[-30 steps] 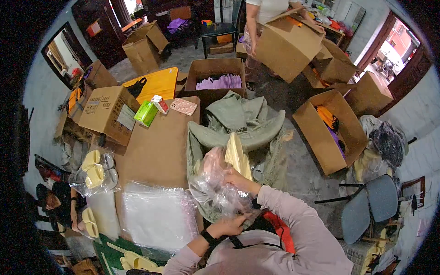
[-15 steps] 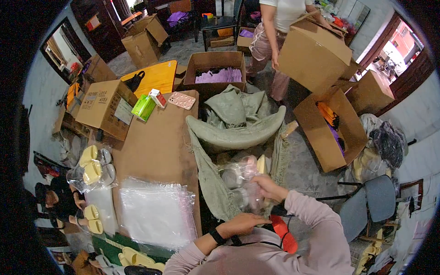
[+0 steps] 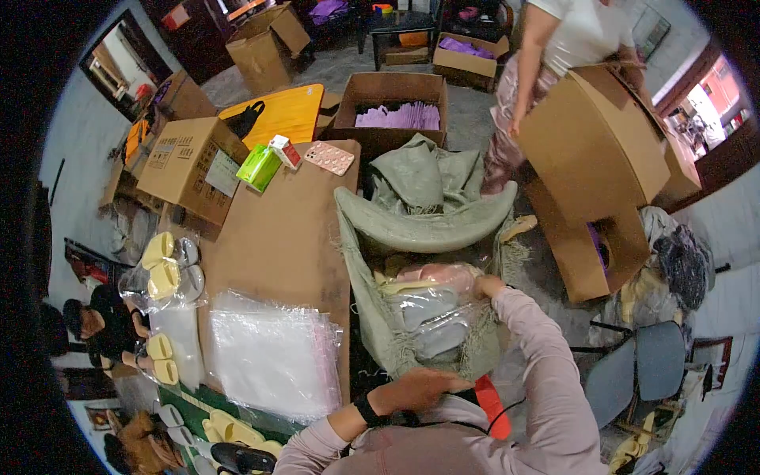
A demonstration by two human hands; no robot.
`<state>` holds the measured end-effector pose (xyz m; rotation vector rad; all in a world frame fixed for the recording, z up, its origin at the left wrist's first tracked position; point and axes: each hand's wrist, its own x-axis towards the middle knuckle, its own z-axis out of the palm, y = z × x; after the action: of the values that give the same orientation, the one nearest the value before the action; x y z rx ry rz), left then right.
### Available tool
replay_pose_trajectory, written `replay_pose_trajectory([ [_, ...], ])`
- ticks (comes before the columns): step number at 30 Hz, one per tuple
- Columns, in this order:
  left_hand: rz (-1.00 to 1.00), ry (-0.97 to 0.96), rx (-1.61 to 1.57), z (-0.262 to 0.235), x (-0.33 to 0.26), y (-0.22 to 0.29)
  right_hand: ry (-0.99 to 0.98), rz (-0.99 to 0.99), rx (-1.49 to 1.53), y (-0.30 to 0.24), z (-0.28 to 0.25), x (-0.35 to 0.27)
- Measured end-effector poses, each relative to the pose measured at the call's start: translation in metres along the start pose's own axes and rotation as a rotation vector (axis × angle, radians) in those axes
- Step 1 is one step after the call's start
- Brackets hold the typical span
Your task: Pair and package finished foam slippers into plastic bags and boxes.
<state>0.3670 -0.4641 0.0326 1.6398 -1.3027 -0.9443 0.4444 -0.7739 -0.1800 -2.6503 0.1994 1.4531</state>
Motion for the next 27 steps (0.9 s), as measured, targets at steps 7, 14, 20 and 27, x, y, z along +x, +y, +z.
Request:
replay_pose_trajectory([
  [7,0.15,0.265,-0.039,-0.021,0.004,-0.005,-0.289,-0.248,-0.091,-0.043,-0.004,0.051],
  [14,0.037,0.262,0.023,-0.044,-0.011,0.002,-0.52,-0.273,-0.307,-0.13,-0.078,0.03],
  [20,0.027,0.348,0.019,-0.051,-0.012,0.016,-0.464,-0.921,0.015,-0.139,-0.109,0.027],
  [27,-0.083,0.318,0.063,-0.027,-0.011,-0.028,-0.102,-0.633,0.323,-0.1,-0.101,-0.017],
])
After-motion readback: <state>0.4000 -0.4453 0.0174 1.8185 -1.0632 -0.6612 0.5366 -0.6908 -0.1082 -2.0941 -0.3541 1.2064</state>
